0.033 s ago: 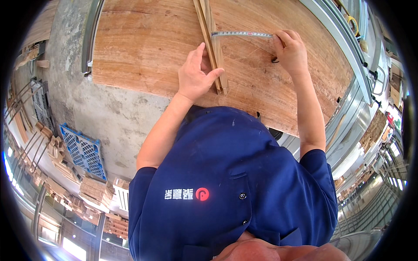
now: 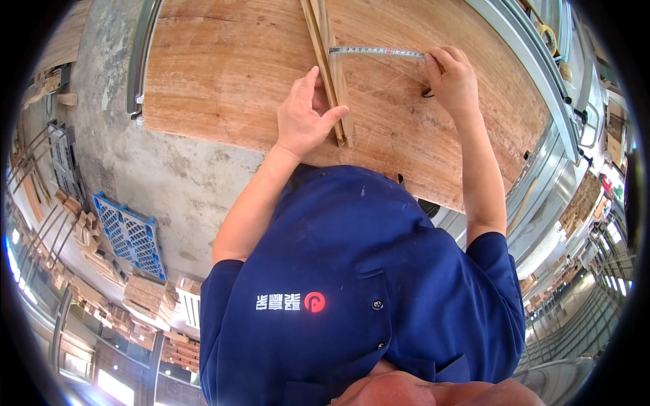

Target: The person handles several thin wood pieces, measuring their thickness and width using a tape measure and an L-square, and then measures the dimensions of a larger wood panel on a machine table.

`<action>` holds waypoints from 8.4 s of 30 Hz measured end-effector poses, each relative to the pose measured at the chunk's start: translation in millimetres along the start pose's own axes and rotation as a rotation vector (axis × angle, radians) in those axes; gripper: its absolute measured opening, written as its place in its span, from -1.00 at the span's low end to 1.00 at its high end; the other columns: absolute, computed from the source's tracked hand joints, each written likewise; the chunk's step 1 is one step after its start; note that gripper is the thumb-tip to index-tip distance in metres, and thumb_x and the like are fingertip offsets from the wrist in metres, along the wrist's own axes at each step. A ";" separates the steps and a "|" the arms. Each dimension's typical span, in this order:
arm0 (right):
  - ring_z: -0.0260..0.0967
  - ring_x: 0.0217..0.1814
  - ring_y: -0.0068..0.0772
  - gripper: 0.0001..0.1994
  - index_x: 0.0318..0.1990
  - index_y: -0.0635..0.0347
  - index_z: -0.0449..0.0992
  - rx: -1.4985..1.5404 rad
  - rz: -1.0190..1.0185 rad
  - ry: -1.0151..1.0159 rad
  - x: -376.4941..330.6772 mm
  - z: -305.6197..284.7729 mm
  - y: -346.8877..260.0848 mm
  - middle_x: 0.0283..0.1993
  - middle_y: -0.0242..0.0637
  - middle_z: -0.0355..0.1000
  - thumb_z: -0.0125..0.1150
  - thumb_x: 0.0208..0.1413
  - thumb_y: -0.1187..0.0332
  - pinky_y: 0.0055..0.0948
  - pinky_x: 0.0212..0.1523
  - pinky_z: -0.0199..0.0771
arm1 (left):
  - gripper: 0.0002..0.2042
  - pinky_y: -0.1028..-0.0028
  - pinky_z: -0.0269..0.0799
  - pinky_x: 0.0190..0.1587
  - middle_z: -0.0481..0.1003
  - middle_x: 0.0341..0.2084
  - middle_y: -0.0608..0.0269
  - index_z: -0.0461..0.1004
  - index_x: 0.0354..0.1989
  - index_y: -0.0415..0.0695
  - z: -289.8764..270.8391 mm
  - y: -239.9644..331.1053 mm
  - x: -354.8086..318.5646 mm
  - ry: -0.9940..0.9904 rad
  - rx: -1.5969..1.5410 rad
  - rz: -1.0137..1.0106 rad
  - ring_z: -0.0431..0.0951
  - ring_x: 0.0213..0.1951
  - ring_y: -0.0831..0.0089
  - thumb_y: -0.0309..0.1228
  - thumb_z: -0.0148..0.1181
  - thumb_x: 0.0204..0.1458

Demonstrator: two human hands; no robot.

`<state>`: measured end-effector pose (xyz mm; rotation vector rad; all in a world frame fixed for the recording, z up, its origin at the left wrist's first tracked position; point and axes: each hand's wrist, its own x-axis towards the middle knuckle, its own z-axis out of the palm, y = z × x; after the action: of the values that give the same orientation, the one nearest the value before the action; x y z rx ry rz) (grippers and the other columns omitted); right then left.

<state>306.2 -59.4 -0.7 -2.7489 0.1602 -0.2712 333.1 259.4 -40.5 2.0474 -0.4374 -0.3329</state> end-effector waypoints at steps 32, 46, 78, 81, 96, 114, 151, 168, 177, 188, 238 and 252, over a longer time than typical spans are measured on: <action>0.51 0.03 -0.05 -0.81 -0.15 0.15 0.68 0.077 0.245 -0.099 -30.4 -0.9 -8.0 -0.09 -0.19 0.59 0.23 0.27 0.28 -0.15 0.03 0.55 | -0.62 0.20 0.46 0.10 0.51 -0.03 -0.14 0.45 0.16 -0.37 -0.8 13.3 26.5 -0.015 0.037 -0.098 0.53 0.01 -0.04 -0.44 0.17 0.21; 0.53 -0.15 -0.05 -0.89 -0.26 0.15 0.64 -0.119 0.298 -0.152 -72.6 -8.5 31.2 -0.29 -0.14 0.54 0.25 0.19 0.35 -0.11 -0.13 0.53 | -0.69 0.20 0.50 0.10 0.60 -0.04 0.06 0.59 0.11 -0.09 -59.7 20.7 59.4 -0.210 0.345 -0.045 0.58 0.03 0.04 -0.49 0.06 0.22; 0.45 0.29 0.13 -0.33 0.21 0.00 0.59 -0.133 0.435 -0.222 199.6 -59.6 248.8 0.18 0.04 0.56 -0.03 0.30 -0.34 -0.04 0.32 0.39 | -0.51 0.16 0.54 -0.03 0.51 -0.04 0.07 0.53 0.07 -0.17 -19.7 18.8 34.9 -0.012 0.439 0.148 0.57 -0.02 0.03 -0.29 0.45 -0.06; 0.48 0.28 0.03 -0.43 0.20 -0.11 0.61 -0.175 0.445 -0.294 199.9 -77.0 238.5 0.18 0.02 0.56 0.10 0.27 -0.26 -0.14 0.30 0.41 | -0.52 0.18 0.55 -0.04 0.50 -0.04 0.08 0.53 0.06 -0.18 -22.0 22.4 35.1 -0.023 0.431 0.113 0.58 -0.03 0.05 -0.29 0.45 -0.06; 0.56 -0.07 -0.11 -0.61 -0.01 0.18 0.65 0.156 0.147 0.470 94.9 -110.1 134.3 -0.17 -0.18 0.63 0.02 0.44 0.07 -0.22 0.00 0.49 | -0.47 0.17 0.48 0.08 0.47 -0.01 0.07 0.50 0.09 -0.22 -17.8 20.2 38.6 0.004 0.439 0.140 0.51 0.08 0.05 -0.35 0.40 -0.13; 0.61 -0.27 -0.40 -0.74 0.08 0.35 0.46 1.557 0.738 0.234 -52.3 7.5 -68.7 -0.19 -0.21 0.52 0.17 0.39 0.34 -0.38 -0.20 0.77 | -0.38 0.20 0.40 0.23 0.52 0.08 -0.14 0.29 0.32 -0.36 17.8 48.1 29.1 -0.215 -0.104 -0.264 0.51 0.15 0.04 -0.41 0.35 0.11; 0.59 -0.16 -0.36 -0.73 0.10 0.33 0.39 1.855 0.806 0.213 -59.5 35.0 -59.9 -0.11 -0.17 0.50 0.15 0.41 0.34 -0.35 -0.11 0.79 | -0.68 0.45 0.42 0.08 0.48 -0.02 0.28 0.34 0.21 -0.26 21.5 75.5 13.3 -0.161 -0.541 -0.363 0.44 -0.02 0.55 -0.44 0.12 0.36; 0.60 -0.16 -0.44 -0.80 0.07 0.22 0.45 1.809 0.908 0.177 -52.5 32.4 -60.3 -0.14 -0.27 0.55 0.14 0.43 0.32 -0.37 -0.11 0.78 | -0.67 0.49 0.41 0.07 0.48 -0.05 0.34 0.36 0.24 -0.23 24.4 71.9 16.7 -0.137 -0.546 -0.307 0.43 -0.05 0.60 -0.43 0.15 0.37; 0.57 -0.17 -0.38 -0.76 0.09 0.30 0.39 1.901 0.868 0.138 -57.7 47.4 -50.7 -0.11 -0.21 0.51 0.13 0.42 0.33 -0.34 -0.13 0.77 | -0.64 0.46 0.40 0.12 0.49 0.01 0.28 0.36 0.26 -0.26 22.2 77.2 16.5 -0.140 -0.561 -0.330 0.45 0.01 0.55 -0.46 0.17 0.34; 0.57 -0.17 -0.39 -0.78 0.07 0.26 0.41 1.914 0.856 0.117 -61.8 47.8 -49.0 -0.12 -0.24 0.52 0.12 0.43 0.33 -0.33 -0.11 0.75 | -0.67 0.50 0.43 0.03 0.49 -0.08 0.35 0.39 0.22 -0.24 23.2 73.2 13.5 -0.135 -0.540 -0.347 0.45 -0.08 0.60 -0.44 0.18 0.34; 0.54 -0.12 -0.42 -0.79 0.06 0.26 0.41 1.860 0.869 0.143 -62.7 41.4 -62.9 -0.12 -0.24 0.49 0.09 0.45 0.31 -0.33 -0.06 0.75 | -0.66 0.48 0.42 0.05 0.50 -0.06 0.34 0.40 0.22 -0.25 24.3 75.1 9.9 -0.072 -0.547 -0.330 0.44 -0.06 0.58 -0.44 0.20 0.34; 0.57 -0.16 -0.45 -0.81 0.05 0.22 0.45 1.845 0.893 0.179 -59.6 36.9 -61.4 -0.16 -0.29 0.52 0.13 0.44 0.31 -0.37 -0.09 0.75 | -0.61 0.43 0.43 0.11 0.52 0.01 0.22 0.34 0.27 -0.29 24.7 64.0 8.1 -0.082 -0.594 -0.374 0.49 0.02 0.50 -0.48 0.18 0.31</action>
<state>260.4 19.1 -21.3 -0.6924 0.6926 -0.2024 319.5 207.4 3.0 1.5221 0.0124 -0.6857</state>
